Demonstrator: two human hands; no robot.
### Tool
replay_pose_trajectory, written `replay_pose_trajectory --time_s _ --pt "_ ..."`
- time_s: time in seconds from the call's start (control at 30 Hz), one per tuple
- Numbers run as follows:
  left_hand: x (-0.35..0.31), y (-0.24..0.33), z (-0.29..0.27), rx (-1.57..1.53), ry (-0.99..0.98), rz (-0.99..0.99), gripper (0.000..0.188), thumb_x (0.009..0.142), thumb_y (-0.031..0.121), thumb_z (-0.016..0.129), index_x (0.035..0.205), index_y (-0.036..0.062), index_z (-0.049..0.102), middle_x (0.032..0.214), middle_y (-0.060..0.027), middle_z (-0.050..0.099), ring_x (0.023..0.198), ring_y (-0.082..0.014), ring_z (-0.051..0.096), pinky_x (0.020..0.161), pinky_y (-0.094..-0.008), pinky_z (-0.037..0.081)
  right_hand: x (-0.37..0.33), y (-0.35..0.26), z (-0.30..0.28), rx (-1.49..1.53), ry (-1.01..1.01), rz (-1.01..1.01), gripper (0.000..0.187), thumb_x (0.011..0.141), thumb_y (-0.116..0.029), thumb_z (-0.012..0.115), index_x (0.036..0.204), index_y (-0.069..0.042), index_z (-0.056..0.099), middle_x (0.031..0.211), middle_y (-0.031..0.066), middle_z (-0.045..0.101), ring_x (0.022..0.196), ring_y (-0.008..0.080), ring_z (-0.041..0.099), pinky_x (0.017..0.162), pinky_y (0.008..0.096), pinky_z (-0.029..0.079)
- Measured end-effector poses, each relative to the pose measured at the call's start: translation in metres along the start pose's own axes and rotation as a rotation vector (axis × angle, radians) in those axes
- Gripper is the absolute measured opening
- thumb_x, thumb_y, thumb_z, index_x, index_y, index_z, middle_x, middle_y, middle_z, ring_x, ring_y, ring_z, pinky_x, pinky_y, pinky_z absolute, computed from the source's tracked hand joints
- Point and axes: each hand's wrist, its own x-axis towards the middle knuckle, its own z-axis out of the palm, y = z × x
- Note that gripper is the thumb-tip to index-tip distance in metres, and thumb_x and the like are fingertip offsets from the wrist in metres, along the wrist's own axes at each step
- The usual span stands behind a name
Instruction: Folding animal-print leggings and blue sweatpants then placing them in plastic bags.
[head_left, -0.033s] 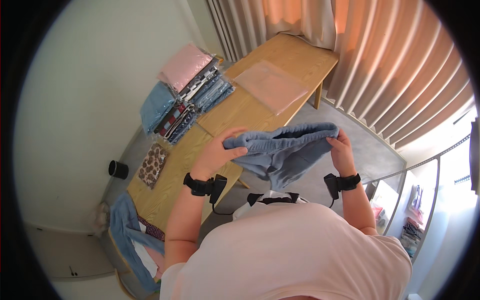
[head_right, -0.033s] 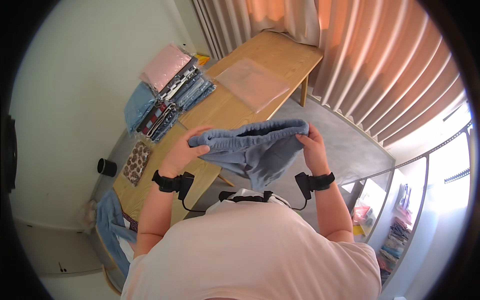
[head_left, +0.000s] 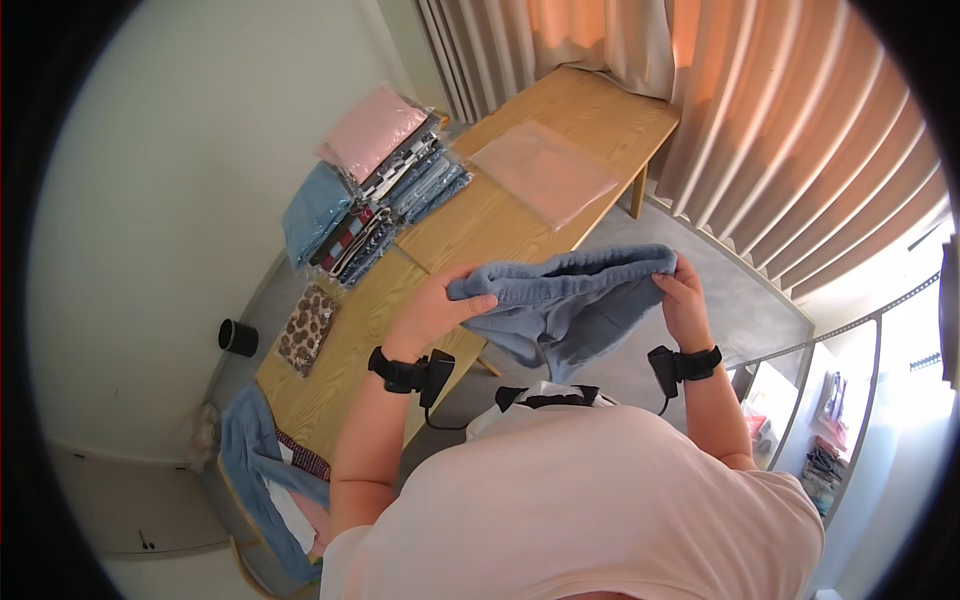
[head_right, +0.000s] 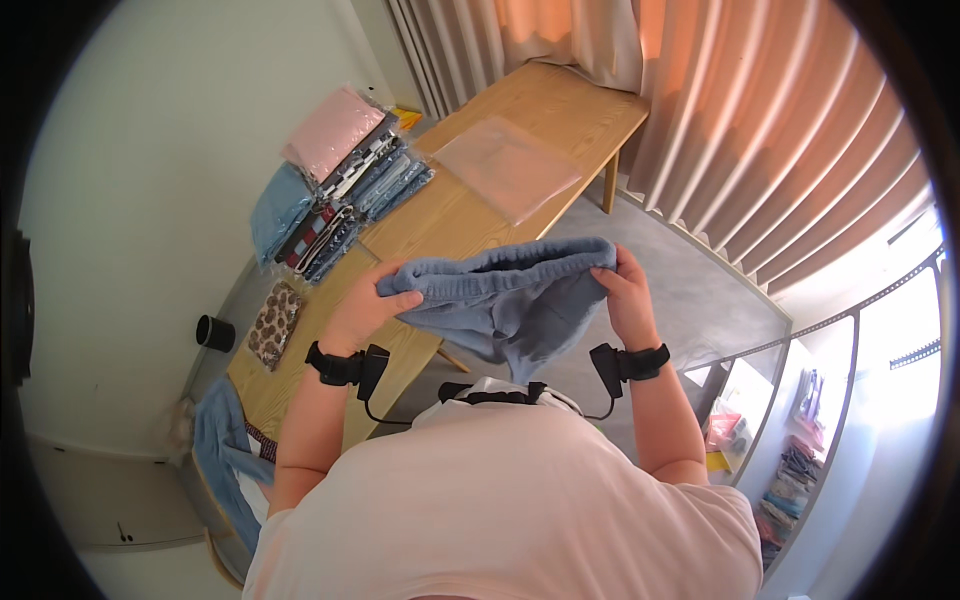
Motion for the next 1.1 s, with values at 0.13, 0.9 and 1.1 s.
replay_pose_trajectory --time_s 0.13,0.9,1.1 --pt "-0.005 -0.01 -0.006 -0.043 0.109 0.039 0.033 0.083 0.021 0.068 0.106 -0.0021 0.061 0.097 -0.003 0.061 0.088 -0.0111 0.055 0.081 -0.0255 0.043 0.009 -0.006 0.008 -0.037 -0.114 0.035 0.028 0.082 -0.003 0.058 0.109 0.001 0.056 0.098 0.0041 0.063 0.095 0.013 0.057 0.089 0.0256 0.041" --pt "0.064 0.001 0.084 0.201 0.581 0.341 0.025 0.077 0.015 0.069 0.09 -0.0012 0.054 0.069 -0.0125 0.058 0.06 -0.0219 0.056 0.055 -0.0336 0.044 0.029 0.009 0.121 -0.403 0.125 -0.077 0.026 0.082 -0.015 0.068 0.097 0.004 0.061 0.077 0.0027 0.061 0.067 0.0058 0.052 0.058 0.0221 0.043" --pt "0.061 0.002 0.089 0.044 0.5 0.366 0.019 0.078 0.006 0.065 0.09 -0.0015 0.052 0.072 -0.0095 0.06 0.06 -0.0171 0.058 0.056 -0.0297 0.047 0.027 0.019 0.117 -0.401 0.038 -0.169 0.022 0.082 -0.013 0.066 0.094 0.005 0.06 0.076 0.0062 0.06 0.066 0.0098 0.054 0.061 0.0254 0.045"
